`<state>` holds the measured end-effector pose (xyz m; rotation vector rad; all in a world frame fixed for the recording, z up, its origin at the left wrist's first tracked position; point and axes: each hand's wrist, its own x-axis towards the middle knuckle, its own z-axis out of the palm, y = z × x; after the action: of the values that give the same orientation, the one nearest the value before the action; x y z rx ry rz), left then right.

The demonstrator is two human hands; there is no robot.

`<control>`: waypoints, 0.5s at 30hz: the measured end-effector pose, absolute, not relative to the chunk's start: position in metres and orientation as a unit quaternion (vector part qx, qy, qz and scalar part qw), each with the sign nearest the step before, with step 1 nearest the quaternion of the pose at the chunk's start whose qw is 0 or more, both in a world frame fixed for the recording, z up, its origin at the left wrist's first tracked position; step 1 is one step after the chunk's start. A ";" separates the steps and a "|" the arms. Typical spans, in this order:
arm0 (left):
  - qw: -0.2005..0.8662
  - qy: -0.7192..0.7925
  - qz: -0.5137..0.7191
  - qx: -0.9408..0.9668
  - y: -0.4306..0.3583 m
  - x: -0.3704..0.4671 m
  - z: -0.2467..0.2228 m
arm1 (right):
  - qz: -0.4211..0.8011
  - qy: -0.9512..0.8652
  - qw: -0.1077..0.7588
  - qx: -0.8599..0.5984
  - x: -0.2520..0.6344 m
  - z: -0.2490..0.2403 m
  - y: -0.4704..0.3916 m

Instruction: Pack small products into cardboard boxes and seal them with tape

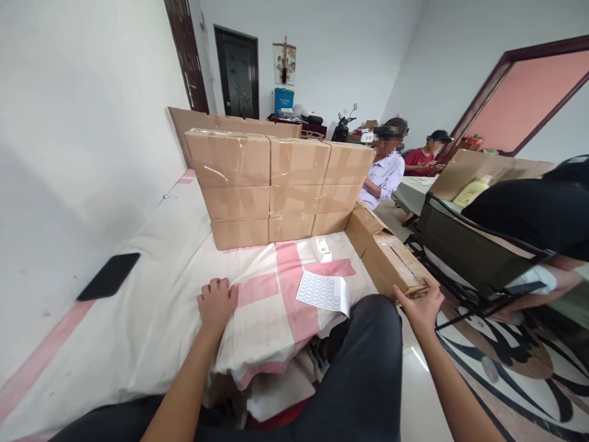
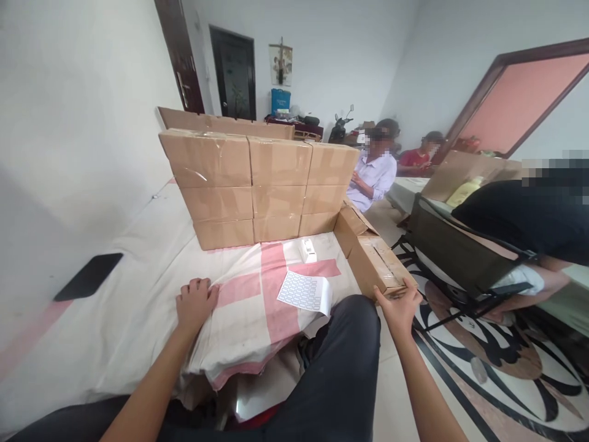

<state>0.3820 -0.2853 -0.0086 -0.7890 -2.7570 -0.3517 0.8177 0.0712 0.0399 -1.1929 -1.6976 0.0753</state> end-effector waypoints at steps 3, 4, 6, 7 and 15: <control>0.124 -0.947 -0.114 -0.273 -0.282 0.381 -0.008 | 0.025 -0.717 0.495 -0.490 0.813 0.036 0.079; 0.123 -0.948 -0.112 -0.273 -0.281 0.381 -0.008 | 0.025 -0.721 0.487 -0.492 0.810 0.035 0.082; 0.120 -0.949 -0.110 -0.272 -0.280 0.381 -0.007 | 0.026 -0.729 0.464 -0.503 0.800 0.034 0.090; 0.118 -0.949 -0.109 -0.271 -0.279 0.381 -0.006 | 0.025 -0.732 0.450 -0.511 0.793 0.034 0.094; 0.078 -0.951 -0.139 -0.265 -0.280 0.382 0.000 | 0.064 -0.732 0.280 -0.618 0.722 0.066 0.116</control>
<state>0.3821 -0.2797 -0.0004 -0.7925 -2.8483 -0.4153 0.7222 0.1161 0.0658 -1.6571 -1.9618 0.1708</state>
